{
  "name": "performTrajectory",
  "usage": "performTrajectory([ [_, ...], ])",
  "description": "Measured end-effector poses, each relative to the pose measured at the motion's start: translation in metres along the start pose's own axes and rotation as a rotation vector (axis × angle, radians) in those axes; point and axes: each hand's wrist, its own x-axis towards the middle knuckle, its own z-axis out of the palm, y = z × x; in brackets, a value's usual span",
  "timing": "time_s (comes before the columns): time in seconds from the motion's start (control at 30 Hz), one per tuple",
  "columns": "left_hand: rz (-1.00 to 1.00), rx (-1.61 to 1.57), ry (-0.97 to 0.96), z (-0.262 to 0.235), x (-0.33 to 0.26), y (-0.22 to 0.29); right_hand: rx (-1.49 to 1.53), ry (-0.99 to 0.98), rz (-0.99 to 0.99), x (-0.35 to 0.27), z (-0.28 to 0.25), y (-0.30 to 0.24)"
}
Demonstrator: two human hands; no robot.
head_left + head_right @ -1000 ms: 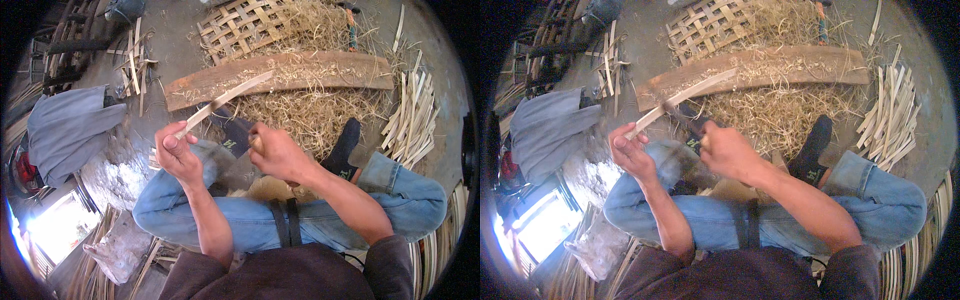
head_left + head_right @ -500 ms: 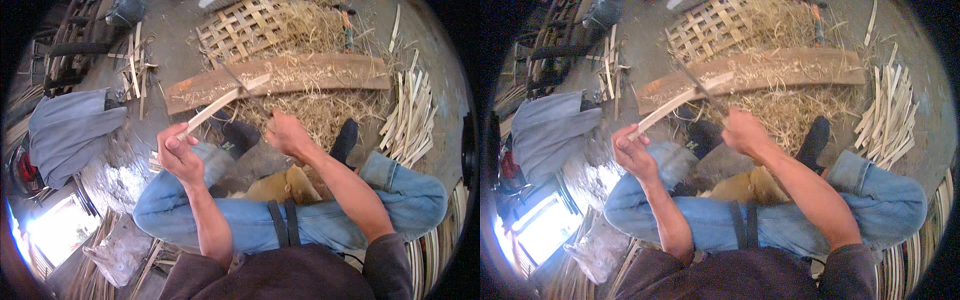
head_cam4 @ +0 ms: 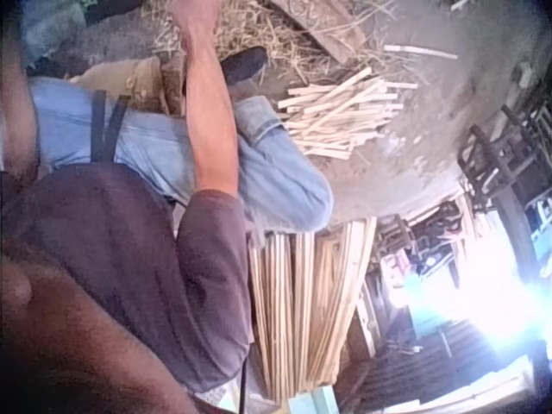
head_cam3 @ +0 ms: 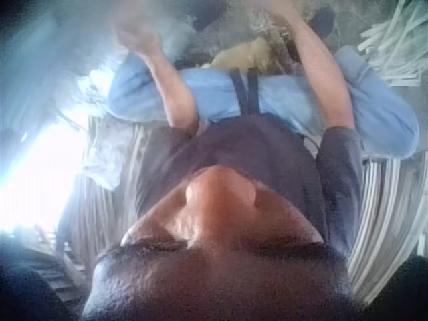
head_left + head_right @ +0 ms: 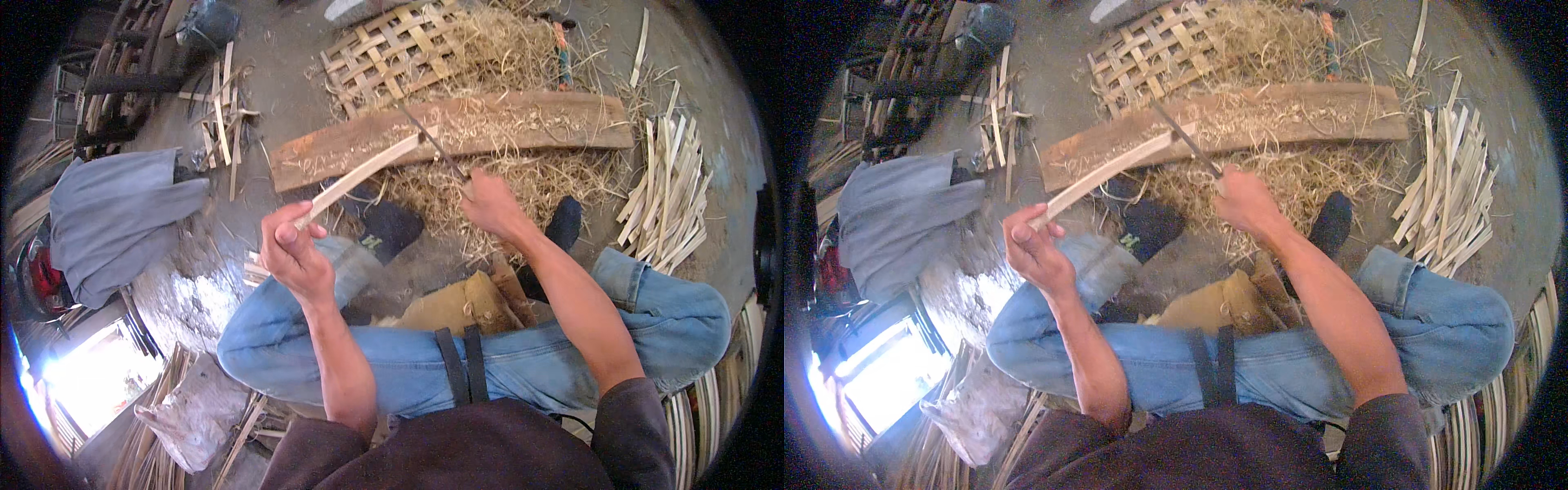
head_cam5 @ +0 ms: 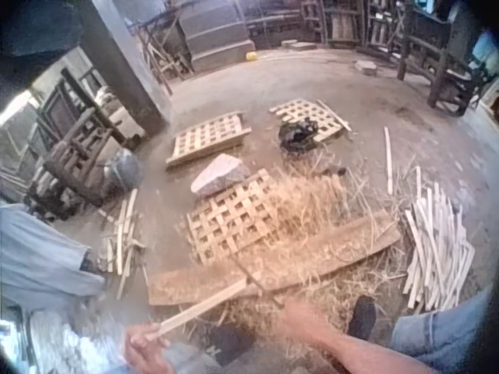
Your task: The person sits on the floor and uses a knife to shave and shape thin wooden sticks. They repeatedly hold the stick in one hand and scrape along its length with the knife in the other, producing wood shavings. Finished sticks are placed aside on the floor.
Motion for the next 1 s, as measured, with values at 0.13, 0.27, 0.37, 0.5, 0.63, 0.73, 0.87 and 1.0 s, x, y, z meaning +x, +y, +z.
performTrajectory([
  [0.13, -0.003, -0.001, 0.003, 0.005, -0.004, 0.003, -0.005, 0.026, 0.014, -0.009, 0.011, 0.02],
  [0.27, -0.006, 0.038, 0.0, -0.003, -0.003, 0.002, -0.009, -0.011, 0.038, -0.011, 0.002, 0.006],
  [0.37, 0.003, 0.036, 0.008, 0.001, 0.0, 0.006, -0.052, 0.004, 0.069, -0.013, 0.011, 0.008],
  [0.5, -0.006, 0.077, -0.004, -0.003, 0.002, 0.003, -0.07, -0.018, 0.137, -0.018, 0.006, 0.008],
  [0.63, 0.021, 0.08, -0.022, -0.004, 0.006, 0.008, -0.041, -0.02, 0.147, -0.017, 0.007, 0.012],
  [0.73, 0.003, 0.097, -0.022, -0.004, 0.004, 0.012, -0.044, -0.018, 0.196, -0.014, 0.004, 0.018],
  [0.87, -0.053, 0.15, 0.024, -0.015, 0.004, 0.01, -0.095, -0.038, 0.17, -0.018, 0.007, 0.006],
  [1.0, -0.06, 0.168, 0.043, -0.018, 0.001, 0.008, -0.106, -0.108, 0.114, -0.021, 0.008, -0.009],
])
